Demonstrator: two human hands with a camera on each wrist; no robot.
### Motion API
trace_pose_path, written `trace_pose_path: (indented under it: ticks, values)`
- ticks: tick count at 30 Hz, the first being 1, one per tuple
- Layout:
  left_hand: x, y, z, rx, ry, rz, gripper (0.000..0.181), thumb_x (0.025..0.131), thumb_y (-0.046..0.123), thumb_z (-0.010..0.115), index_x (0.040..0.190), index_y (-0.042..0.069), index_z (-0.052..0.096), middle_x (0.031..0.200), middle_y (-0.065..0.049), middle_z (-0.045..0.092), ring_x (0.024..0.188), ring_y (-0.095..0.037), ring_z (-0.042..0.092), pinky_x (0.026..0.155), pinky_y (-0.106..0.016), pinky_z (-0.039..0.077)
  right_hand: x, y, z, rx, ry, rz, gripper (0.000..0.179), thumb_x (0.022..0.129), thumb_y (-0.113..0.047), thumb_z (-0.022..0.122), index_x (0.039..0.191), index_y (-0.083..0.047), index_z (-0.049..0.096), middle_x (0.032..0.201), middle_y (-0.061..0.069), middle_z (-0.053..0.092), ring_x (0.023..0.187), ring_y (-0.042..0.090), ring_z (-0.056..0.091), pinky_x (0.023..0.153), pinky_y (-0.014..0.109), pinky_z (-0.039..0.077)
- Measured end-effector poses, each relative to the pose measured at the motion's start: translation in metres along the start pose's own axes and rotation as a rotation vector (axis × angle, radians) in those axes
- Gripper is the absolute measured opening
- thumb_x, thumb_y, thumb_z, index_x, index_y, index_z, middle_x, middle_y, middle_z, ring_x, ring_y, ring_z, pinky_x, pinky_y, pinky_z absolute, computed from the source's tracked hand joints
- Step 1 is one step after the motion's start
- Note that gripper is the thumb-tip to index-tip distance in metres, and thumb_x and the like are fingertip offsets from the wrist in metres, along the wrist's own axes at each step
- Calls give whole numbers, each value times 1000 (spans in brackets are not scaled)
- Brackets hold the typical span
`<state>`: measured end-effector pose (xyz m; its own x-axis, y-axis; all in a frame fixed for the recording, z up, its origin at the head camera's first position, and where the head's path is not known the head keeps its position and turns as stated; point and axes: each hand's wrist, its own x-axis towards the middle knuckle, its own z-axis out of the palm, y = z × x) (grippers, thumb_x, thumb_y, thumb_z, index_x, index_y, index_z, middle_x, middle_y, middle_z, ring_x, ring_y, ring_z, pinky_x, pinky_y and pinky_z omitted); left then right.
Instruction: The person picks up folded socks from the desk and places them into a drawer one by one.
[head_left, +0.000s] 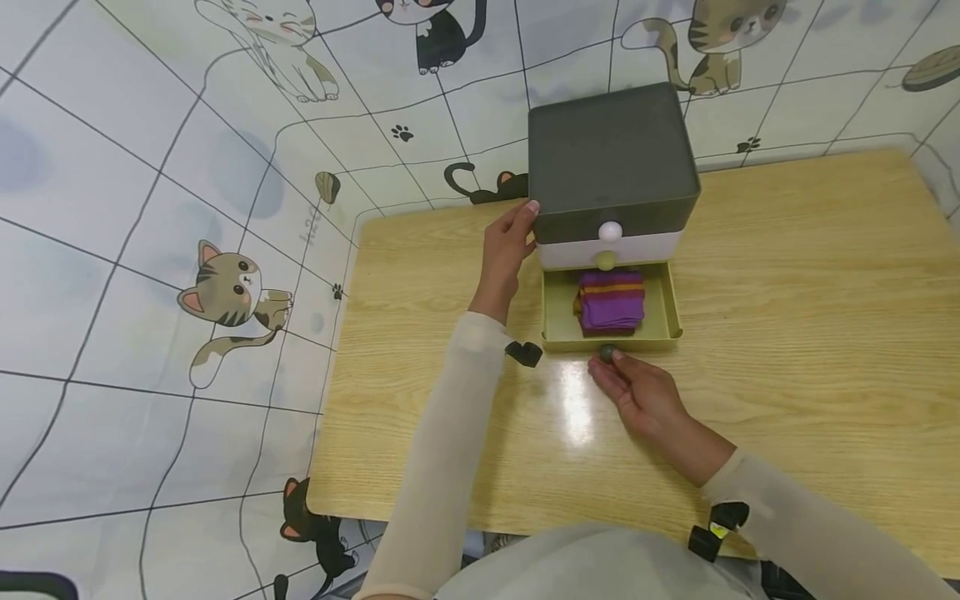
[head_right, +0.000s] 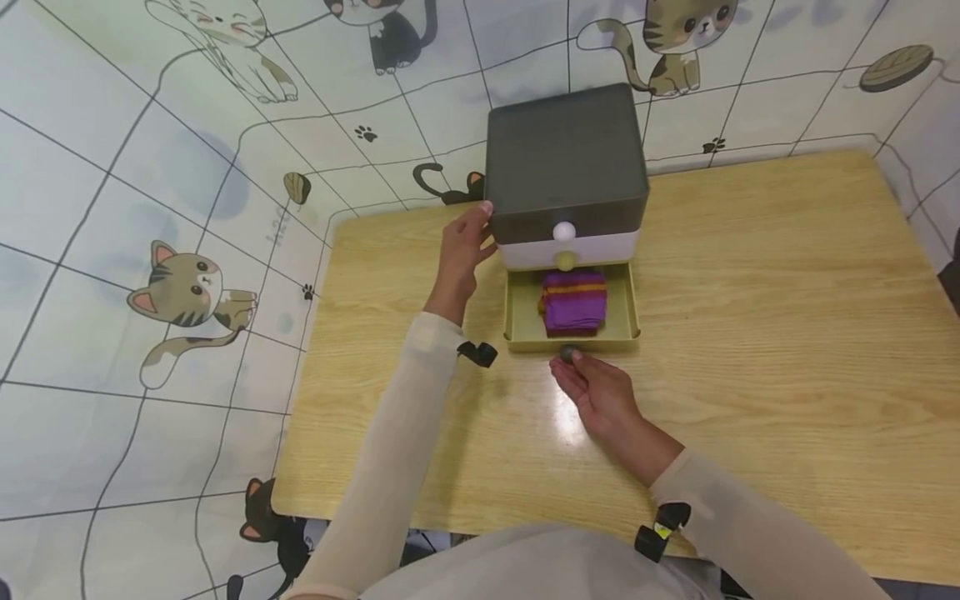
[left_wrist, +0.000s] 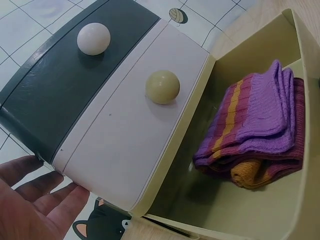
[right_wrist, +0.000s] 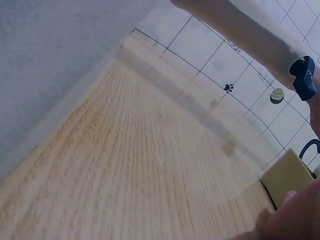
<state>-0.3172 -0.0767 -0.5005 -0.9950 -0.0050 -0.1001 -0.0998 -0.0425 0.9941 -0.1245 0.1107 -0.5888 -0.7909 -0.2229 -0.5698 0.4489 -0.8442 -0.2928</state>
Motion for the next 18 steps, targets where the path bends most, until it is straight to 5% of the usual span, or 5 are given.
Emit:
trace_pose_path:
  ticks: [18]
  values:
    - [0, 0, -2, -8, -9, -9, 47, 103, 36, 68, 140, 7, 68, 134, -6, 70, 122, -14, 66, 100, -39, 57, 29, -28, 19, -35, 3, -22, 20, 109, 0, 51, 106, 7, 69, 99, 20, 74, 100, 28, 77, 105, 35, 51]
